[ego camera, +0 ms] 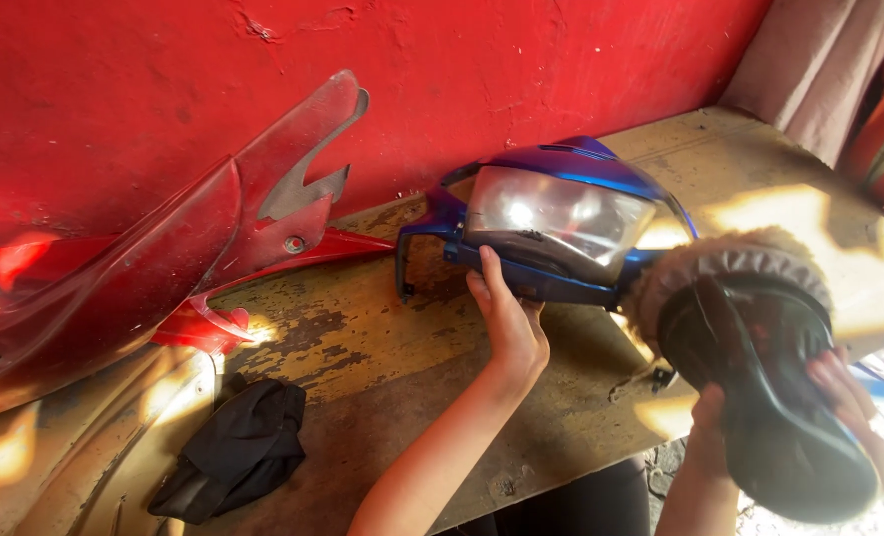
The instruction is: The person uses a handheld electric polisher with a buffing pad to polish a blue motorcycle fairing. They move the tool across the surface, focusing on the headlight area and surrounding panels.
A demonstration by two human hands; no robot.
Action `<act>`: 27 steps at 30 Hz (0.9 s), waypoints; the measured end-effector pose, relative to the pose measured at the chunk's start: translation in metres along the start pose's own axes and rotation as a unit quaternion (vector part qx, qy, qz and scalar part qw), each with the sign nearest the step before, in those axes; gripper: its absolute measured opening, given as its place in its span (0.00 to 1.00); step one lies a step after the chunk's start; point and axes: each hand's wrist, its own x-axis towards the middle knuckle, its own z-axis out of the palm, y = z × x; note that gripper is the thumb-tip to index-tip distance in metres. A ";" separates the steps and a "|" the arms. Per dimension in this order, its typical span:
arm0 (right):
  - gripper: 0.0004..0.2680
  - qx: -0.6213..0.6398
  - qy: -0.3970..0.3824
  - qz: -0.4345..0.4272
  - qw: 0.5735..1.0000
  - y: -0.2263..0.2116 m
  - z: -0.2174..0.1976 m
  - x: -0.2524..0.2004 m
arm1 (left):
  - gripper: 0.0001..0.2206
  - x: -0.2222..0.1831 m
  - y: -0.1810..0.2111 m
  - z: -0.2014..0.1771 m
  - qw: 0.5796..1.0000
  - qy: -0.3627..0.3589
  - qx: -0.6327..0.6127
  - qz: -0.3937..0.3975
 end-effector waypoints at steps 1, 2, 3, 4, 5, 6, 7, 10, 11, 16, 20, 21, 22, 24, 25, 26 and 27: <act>0.31 0.014 0.027 -0.023 0.999 0.005 0.006 0.002 | 0.28 -0.001 -0.001 -0.001 1.000 -0.008 -0.001 0.008; 0.31 0.012 0.029 -0.023 0.999 0.006 0.007 0.004 | 0.28 -0.002 0.002 -0.006 1.000 -0.011 -0.001 0.007; 0.31 0.015 0.031 -0.027 0.999 0.008 0.008 0.006 | 0.26 -0.003 0.004 -0.011 0.999 -0.024 0.041 -0.010; 0.31 0.018 0.032 -0.032 0.999 0.010 0.010 0.009 | 0.24 -0.005 0.007 -0.016 0.995 -0.038 0.083 -0.028; 0.31 0.016 0.034 -0.032 0.999 0.006 0.010 0.014 | 0.24 -0.006 0.008 -0.028 0.995 -0.040 0.083 -0.028; 0.30 0.049 0.072 0.011 0.996 0.002 0.009 0.017 | 0.23 -0.008 0.009 -0.041 0.990 -0.005 0.139 0.028; 0.30 0.083 0.108 0.055 0.989 -0.002 0.008 0.021 | 0.21 -0.009 0.009 -0.054 0.977 0.029 0.193 0.085; 0.30 0.126 0.138 0.102 0.977 0.005 0.004 0.010 | 0.19 -0.049 0.035 -0.035 0.938 -0.078 0.207 0.266; 0.30 0.123 0.140 0.103 0.977 0.004 0.005 0.005 | 0.19 -0.049 0.030 -0.031 0.938 -0.080 0.209 0.265; 0.31 0.164 0.131 0.140 0.968 -0.007 0.006 0.003 | 0.23 -0.081 0.041 0.061 0.655 -0.553 0.380 0.347; 0.27 0.148 0.105 0.078 0.980 -0.010 0.011 0.011 | 0.22 -0.082 -0.012 0.097 0.582 -0.609 0.380 0.383; 0.23 0.163 0.123 0.123 0.971 -0.008 0.013 0.011 | 0.22 -0.083 -0.025 0.098 0.569 -0.619 0.383 0.382; 0.19 0.180 0.139 0.167 0.959 -0.005 0.014 0.010 | 0.22 -0.083 -0.037 0.100 0.557 -0.630 0.386 0.381; 0.17 0.001 0.048 0.120 0.992 0.047 0.006 -0.037 | 0.19 -0.087 -0.045 0.095 0.551 -0.624 0.409 0.373; 0.15 -0.177 -0.046 0.068 0.981 0.073 0.003 -0.062 | 0.16 -0.089 -0.049 0.092 0.546 -0.619 0.432 0.364; 0.15 -0.177 -0.048 0.068 0.981 0.086 0.001 -0.075 | 0.16 -0.091 -0.051 0.092 0.547 -0.618 0.433 0.363; 0.13 0.288 0.033 0.203 0.935 0.099 0.000 -0.088 | 0.14 -0.093 -0.053 0.092 0.556 -0.624 0.414 0.360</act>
